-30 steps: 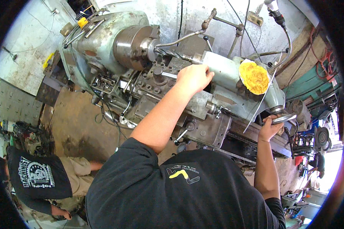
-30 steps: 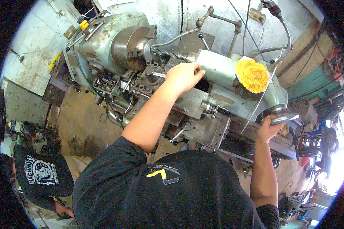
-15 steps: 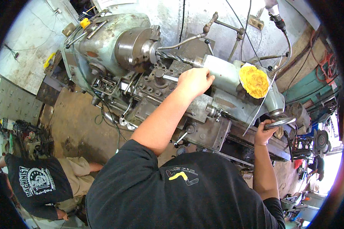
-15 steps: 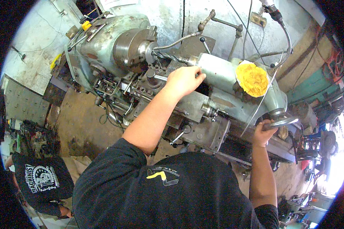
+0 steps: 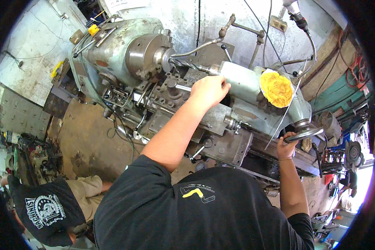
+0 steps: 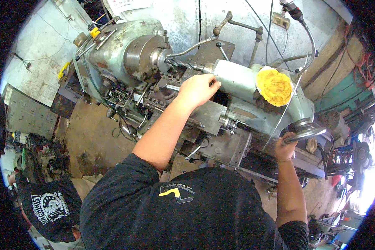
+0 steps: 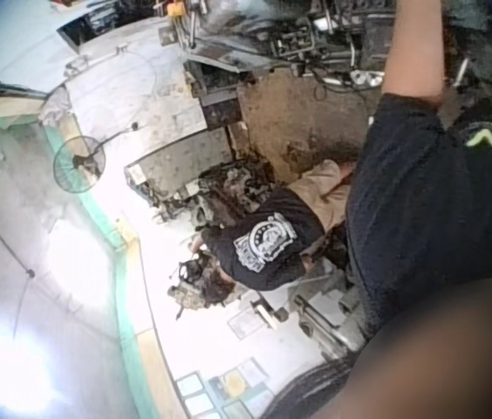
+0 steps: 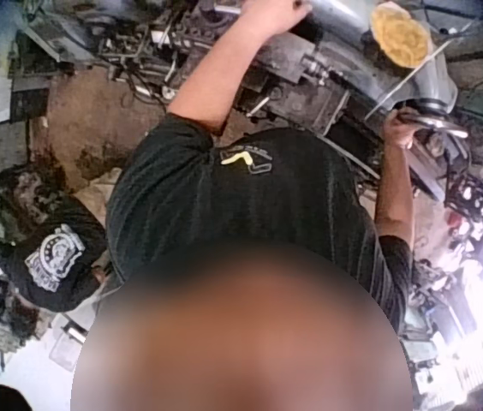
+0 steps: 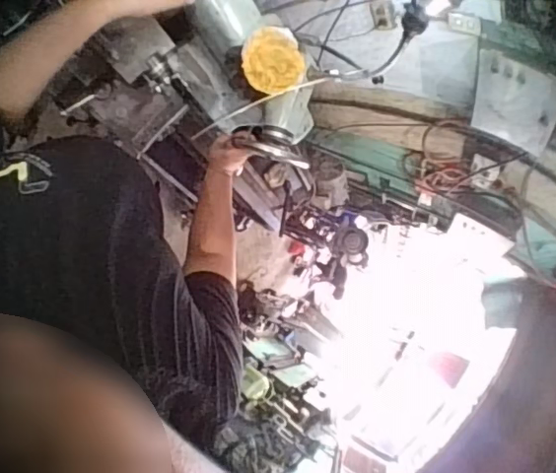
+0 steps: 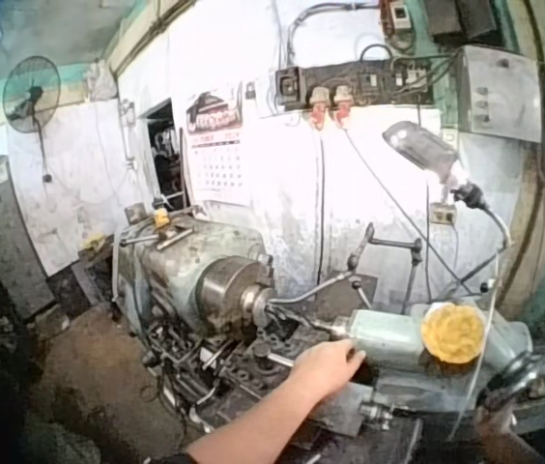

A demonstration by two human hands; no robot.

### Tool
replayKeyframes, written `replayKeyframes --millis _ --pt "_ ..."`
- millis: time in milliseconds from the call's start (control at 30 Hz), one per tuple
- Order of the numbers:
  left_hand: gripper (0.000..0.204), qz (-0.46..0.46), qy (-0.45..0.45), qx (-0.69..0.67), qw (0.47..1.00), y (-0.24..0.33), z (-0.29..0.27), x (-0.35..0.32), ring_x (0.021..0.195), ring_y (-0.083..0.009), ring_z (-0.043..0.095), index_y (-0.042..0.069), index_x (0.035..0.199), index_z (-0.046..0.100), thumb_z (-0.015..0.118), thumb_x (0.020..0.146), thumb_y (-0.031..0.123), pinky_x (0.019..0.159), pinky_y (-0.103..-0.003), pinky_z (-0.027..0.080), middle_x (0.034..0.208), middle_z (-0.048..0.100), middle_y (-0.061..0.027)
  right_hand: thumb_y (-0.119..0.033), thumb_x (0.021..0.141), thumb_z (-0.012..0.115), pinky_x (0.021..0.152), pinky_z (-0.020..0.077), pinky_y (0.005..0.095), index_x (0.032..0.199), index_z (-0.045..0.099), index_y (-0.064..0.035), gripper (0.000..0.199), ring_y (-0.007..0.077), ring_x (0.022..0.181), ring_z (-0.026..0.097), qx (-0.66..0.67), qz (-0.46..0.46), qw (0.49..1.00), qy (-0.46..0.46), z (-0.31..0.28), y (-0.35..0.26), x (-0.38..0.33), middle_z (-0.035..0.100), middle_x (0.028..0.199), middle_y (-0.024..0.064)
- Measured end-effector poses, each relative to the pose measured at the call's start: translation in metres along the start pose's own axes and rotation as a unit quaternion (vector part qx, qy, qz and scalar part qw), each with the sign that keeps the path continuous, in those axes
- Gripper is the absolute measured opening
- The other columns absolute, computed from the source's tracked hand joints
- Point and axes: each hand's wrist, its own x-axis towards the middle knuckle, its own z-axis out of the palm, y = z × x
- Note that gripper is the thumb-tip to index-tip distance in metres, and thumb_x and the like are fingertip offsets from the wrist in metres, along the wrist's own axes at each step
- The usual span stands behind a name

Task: The person operates a metal lathe, using both hands to turn the handwheels and adjust the tool carriage while a cylindrical metal workpiece rotates. Another person stands nearby and occasionally gestures.

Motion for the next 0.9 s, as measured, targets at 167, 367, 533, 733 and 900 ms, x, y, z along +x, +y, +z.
replayKeyframes --millis 167,367,533,733,900 --pt "0.035 -0.02 0.028 -0.001 0.999 0.003 0.002 -0.001 0.102 -0.0373 0.07 0.01 0.105 0.073 0.059 0.097 0.041 0.089 -0.05 0.055 0.104 0.075 -0.017 -0.008 0.079 0.071 0.088 0.0499 0.041 0.116 0.051 0.0027 0.044 0.0327 0.092 0.06 -0.01 0.018 0.999 -0.03 -0.004 0.008 -0.001 0.059 0.1 0.0144" --pt "0.025 -0.021 0.174 0.042 0.984 0.02 0.015 -0.008 0.096 -0.04 0.068 0.006 0.101 0.071 0.06 0.097 0.029 0.084 -0.051 0.054 0.098 0.072 -0.019 -0.014 0.077 0.076 0.083 0.0527 0.048 0.113 0.061 0.0006 0.042 0.0423 0.095 0.065 -0.092 0.018 0.994 -0.047 0.001 0.019 -0.003 0.065 0.103 0.0212" --pt "0.018 0.2 0.227 -0.053 0.952 0.116 0.064 -0.021 0.098 -0.0406 0.064 0.004 0.1 0.07 0.068 0.092 0.019 0.087 -0.049 0.053 0.1 0.066 -0.019 -0.018 0.075 0.078 0.079 0.0509 0.0524 0.101 0.063 -0.0024 0.034 0.043 0.087 0.063 -0.083 -0.096 0.992 -0.004 -0.004 0.004 0.006 0.064 0.092 0.0179" --pt "0.024 0.312 0.002 -0.244 0.918 0.263 0.134 -0.02 0.1 -0.0394 0.063 0.006 0.103 0.068 0.068 0.095 0.028 0.087 -0.047 0.052 0.1 0.064 -0.0172 -0.02 0.078 0.078 0.1 0.048 0.055 0.127 0.06 -0.0012 0.056 0.0457 0.118 0.06 -0.027 -0.113 0.989 -0.094 -0.015 -0.008 0.018 0.063 0.123 0.0262" --pt "0.04 0.234 -0.043 -0.141 0.961 0.332 0.166 -0.008 0.106 -0.0434 0.063 0.003 0.113 0.065 0.069 0.094 0.038 0.09 -0.05 0.052 0.11 0.066 -0.0217 -0.044 0.09 0.064 0.111 0.041 0.0509 0.144 0.054 -0.0136 0.063 0.0362 0.137 0.05 -0.111 -0.099 0.975 -0.167 -0.006 0.012 0.013 0.057 0.145 0.011"
